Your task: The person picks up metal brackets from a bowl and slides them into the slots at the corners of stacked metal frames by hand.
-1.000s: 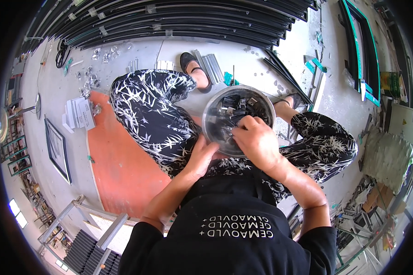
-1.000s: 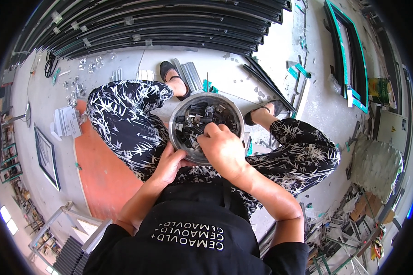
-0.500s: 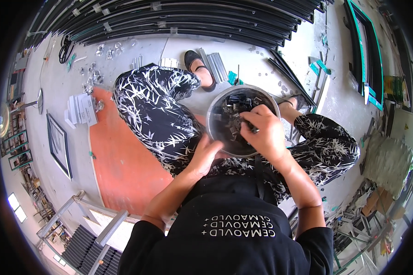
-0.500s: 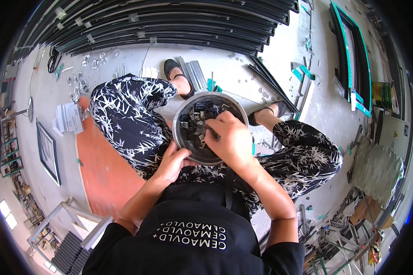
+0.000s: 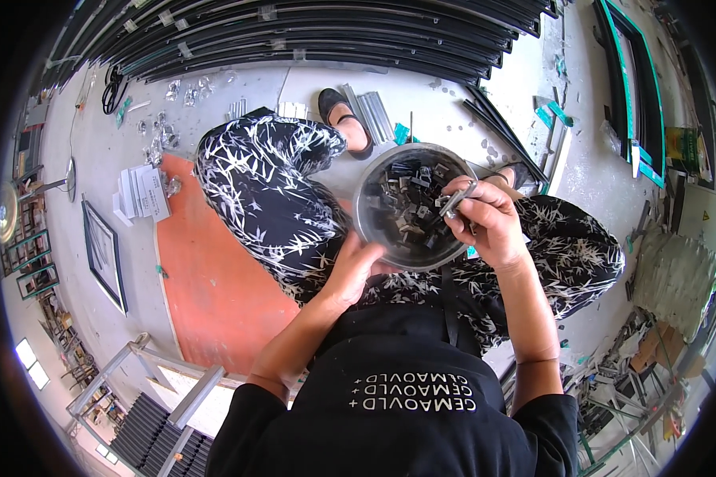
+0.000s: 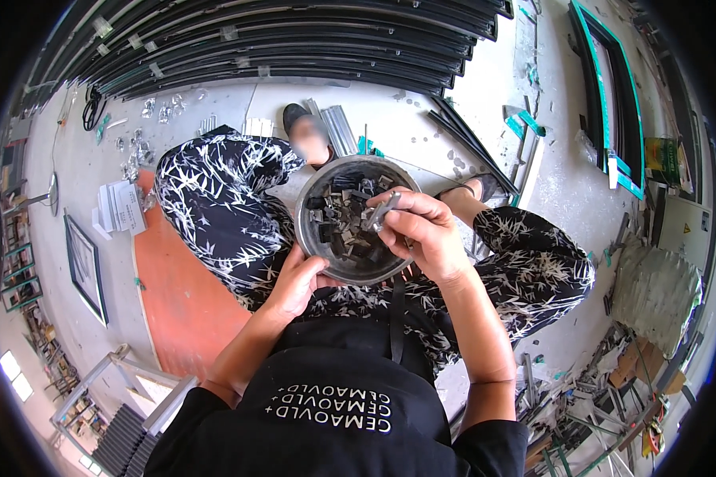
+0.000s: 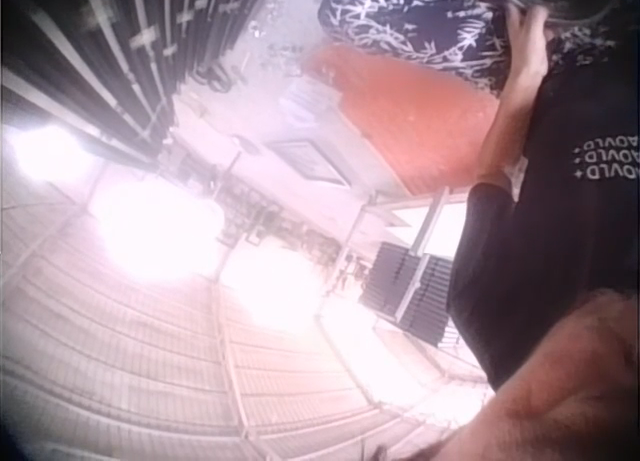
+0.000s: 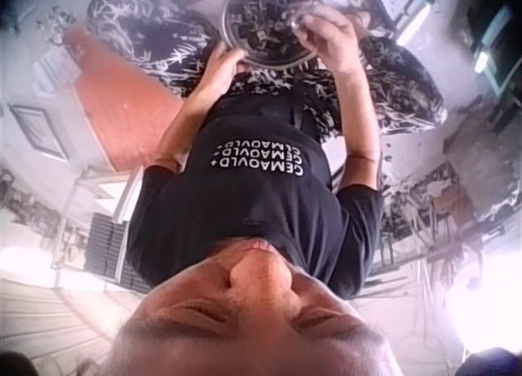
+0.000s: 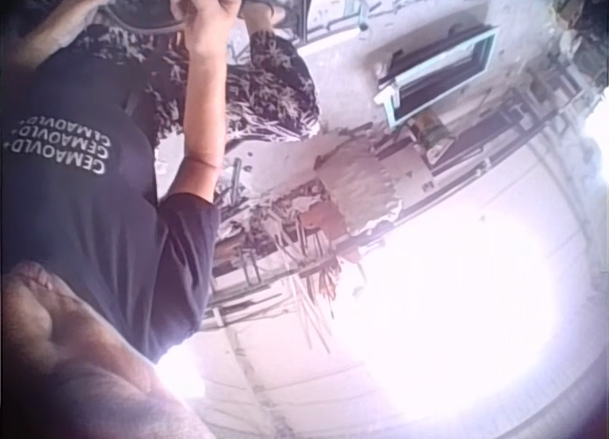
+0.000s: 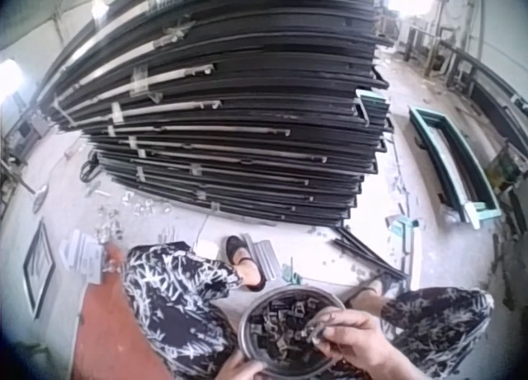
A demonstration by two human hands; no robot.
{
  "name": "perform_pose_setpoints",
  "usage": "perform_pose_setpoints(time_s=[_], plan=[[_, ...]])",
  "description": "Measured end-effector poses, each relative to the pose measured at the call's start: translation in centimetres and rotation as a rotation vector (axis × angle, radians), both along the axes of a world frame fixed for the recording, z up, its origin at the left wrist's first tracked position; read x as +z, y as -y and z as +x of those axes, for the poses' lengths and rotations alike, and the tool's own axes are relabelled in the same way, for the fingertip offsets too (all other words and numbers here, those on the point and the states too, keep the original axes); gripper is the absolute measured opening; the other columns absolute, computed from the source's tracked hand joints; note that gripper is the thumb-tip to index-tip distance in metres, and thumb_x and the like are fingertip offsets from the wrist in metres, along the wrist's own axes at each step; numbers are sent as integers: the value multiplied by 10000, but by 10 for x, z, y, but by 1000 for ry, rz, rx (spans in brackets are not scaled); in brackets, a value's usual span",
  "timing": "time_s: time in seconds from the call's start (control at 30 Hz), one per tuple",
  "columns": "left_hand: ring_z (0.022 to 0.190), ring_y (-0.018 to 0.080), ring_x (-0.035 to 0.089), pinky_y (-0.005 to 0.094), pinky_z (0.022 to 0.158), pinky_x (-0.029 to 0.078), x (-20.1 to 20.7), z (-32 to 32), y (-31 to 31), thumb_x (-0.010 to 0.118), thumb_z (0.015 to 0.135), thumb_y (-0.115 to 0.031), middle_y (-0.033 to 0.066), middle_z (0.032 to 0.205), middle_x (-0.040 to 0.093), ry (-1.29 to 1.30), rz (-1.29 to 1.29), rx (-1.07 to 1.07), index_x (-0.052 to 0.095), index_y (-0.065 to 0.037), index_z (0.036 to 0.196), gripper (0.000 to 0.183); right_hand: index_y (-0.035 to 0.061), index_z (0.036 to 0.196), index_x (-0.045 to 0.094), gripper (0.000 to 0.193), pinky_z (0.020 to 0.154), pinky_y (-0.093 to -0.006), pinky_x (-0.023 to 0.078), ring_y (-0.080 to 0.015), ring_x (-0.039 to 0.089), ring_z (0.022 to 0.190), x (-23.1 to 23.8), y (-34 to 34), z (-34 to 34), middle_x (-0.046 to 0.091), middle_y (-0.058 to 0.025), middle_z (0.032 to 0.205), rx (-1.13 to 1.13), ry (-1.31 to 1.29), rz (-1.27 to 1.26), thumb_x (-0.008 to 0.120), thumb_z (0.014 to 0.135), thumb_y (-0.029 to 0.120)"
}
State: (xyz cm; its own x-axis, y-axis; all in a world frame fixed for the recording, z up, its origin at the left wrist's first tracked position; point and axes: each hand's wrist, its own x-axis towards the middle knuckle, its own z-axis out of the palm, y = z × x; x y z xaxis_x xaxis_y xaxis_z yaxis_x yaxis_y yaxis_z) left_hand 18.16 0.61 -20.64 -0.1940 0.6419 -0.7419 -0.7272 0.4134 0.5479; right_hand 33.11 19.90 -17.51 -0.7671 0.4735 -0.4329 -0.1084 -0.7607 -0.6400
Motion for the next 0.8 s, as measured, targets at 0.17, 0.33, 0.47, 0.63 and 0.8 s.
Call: perform_pose_setpoints(time_s=[0.17,0.33,0.47,0.63,0.8], plan=[[984,300,694,405,779,636,2,-1,-1,474,907,14,202,1191,605,18,13,16,319,-3,1393,510,-12,1082,700,172,445,-232,375,-172,558,614,-5,-8,8,674,-171,1024,-24,-131,-117,633,947,71],[975,307,695,411,778,638,2,0,-1,469,907,18,206,1179,611,18,9,20,329,6,1374,488,-8,1025,668,177,399,-235,397,-199,619,644,-6,-15,18,639,-192,916,55,-206,-173,625,949,145],[976,310,696,413,777,638,1,0,-1,466,907,15,208,1180,612,13,27,6,332,6,1367,479,14,964,627,175,415,-224,409,-186,619,648,1,-8,11,605,-150,829,-72,-306,-201,643,947,187],[999,289,696,399,795,631,-2,1,0,511,926,-34,190,1206,608,-20,6,-28,337,-23,1386,492,31,1027,664,217,516,-241,442,-113,580,623,4,-8,8,619,-42,723,321,234,239,690,939,227],[1039,248,661,409,790,627,3,7,-4,464,935,-15,133,1252,580,-69,-21,-37,343,-60,1424,505,89,1235,609,405,645,-434,543,-355,692,740,3,27,-31,702,-176,825,414,472,1225,694,857,208]])
